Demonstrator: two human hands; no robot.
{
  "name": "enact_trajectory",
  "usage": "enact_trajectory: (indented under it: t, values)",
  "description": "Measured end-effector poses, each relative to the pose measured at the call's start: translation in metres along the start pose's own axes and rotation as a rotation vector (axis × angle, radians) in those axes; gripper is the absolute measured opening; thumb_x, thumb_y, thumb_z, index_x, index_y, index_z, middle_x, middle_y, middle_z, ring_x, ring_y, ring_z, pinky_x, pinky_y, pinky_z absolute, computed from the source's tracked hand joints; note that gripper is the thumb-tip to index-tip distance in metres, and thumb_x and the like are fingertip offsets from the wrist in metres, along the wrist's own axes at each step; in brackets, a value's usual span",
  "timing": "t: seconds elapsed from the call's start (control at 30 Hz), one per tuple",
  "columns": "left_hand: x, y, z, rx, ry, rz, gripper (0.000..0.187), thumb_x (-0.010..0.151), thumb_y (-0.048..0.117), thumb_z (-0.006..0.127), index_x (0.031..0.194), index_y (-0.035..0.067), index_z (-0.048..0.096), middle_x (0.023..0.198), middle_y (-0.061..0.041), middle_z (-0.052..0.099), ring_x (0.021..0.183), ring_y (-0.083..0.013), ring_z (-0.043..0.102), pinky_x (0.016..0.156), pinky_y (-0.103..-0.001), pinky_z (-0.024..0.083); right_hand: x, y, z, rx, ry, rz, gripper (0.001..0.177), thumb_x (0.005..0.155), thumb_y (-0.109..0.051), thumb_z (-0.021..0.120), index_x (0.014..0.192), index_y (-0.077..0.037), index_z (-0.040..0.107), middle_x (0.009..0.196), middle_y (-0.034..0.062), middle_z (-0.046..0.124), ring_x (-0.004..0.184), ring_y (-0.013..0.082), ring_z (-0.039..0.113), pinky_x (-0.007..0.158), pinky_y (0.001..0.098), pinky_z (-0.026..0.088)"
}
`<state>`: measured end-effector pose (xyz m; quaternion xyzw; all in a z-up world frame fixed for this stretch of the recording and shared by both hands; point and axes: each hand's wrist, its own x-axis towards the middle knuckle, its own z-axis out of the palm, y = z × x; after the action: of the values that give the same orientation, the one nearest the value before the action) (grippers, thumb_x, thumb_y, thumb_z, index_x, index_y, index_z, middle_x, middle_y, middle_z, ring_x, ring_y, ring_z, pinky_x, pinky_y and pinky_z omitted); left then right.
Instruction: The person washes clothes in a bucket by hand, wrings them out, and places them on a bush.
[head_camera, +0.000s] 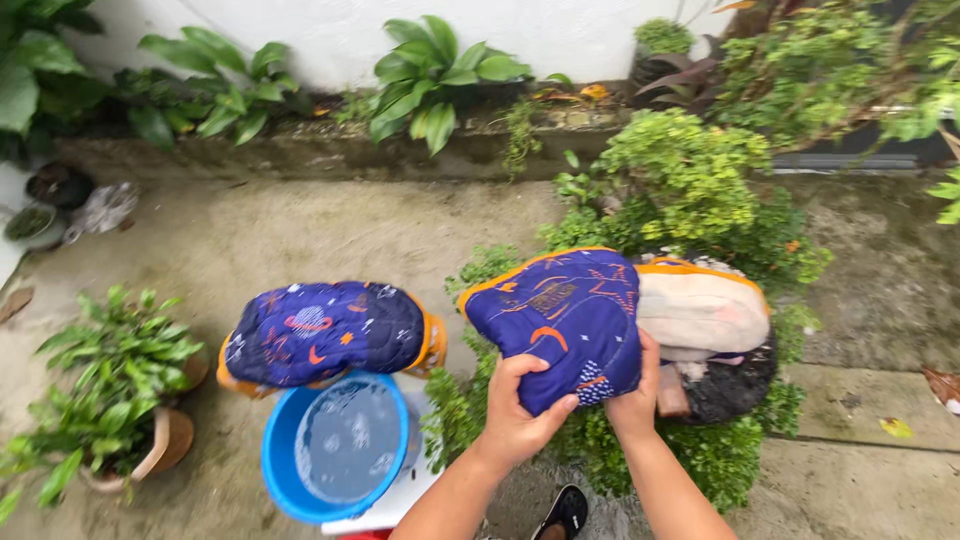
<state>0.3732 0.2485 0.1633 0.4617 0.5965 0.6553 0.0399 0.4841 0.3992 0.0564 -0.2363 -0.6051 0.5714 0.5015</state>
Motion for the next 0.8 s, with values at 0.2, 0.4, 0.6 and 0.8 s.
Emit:
enact_trajectory:
  t: [0.2,0.4,0.6,0.8]
  values:
    - [-0.087,-0.011,-0.152,0.248,0.253,-0.203,0.051,0.075,0.015,0.092,0.112,0.007,0.057,0.103,-0.011,0.066,0.094,-0.0237,0.066,0.087,-0.035,0.053,-0.097,0.031,0.138,0.285,-0.408,0.334,0.048,0.09,0.007,0.056,0.137,-0.003,0.052,0.127,0.007,0.063,0.117,0.0149,0.06,0.104,0.0315,0.048]
    - [-0.158,-0.036,-0.282,0.174,0.433,-0.55,0.053,0.078,0.016,0.088,0.118,0.006,0.056,0.11,-0.012,0.07,0.101,-0.0209,0.068,0.091,-0.036,0.056,-0.207,0.074,0.248,0.153,-0.679,0.536,0.046,0.089,0.009,0.059,0.133,-0.002,0.056,0.121,0.0072,0.067,0.113,0.0145,0.061,0.1,0.0304,0.049]
    - [-0.202,-0.103,-0.377,0.364,0.187,-0.716,0.096,0.067,0.009,0.088,0.149,0.009,0.038,0.132,-0.02,0.061,0.121,-0.0333,0.061,0.103,-0.04,0.047,-0.254,0.183,0.318,-0.325,-0.706,0.467,0.035,0.091,0.001,0.059,0.125,-0.007,0.062,0.115,0.0141,0.074,0.109,0.0242,0.069,0.097,0.0344,0.052]
    - [-0.286,-0.227,-0.41,0.516,0.008,-0.819,0.087,0.074,0.004,0.078,0.152,0.011,0.04,0.135,-0.026,0.059,0.126,-0.0446,0.057,0.108,-0.045,0.047,-0.264,0.266,0.365,-0.571,-0.713,0.461,0.041,0.089,-0.004,0.058,0.129,-0.014,0.058,0.119,0.018,0.072,0.116,0.0381,0.068,0.098,0.0409,0.052]
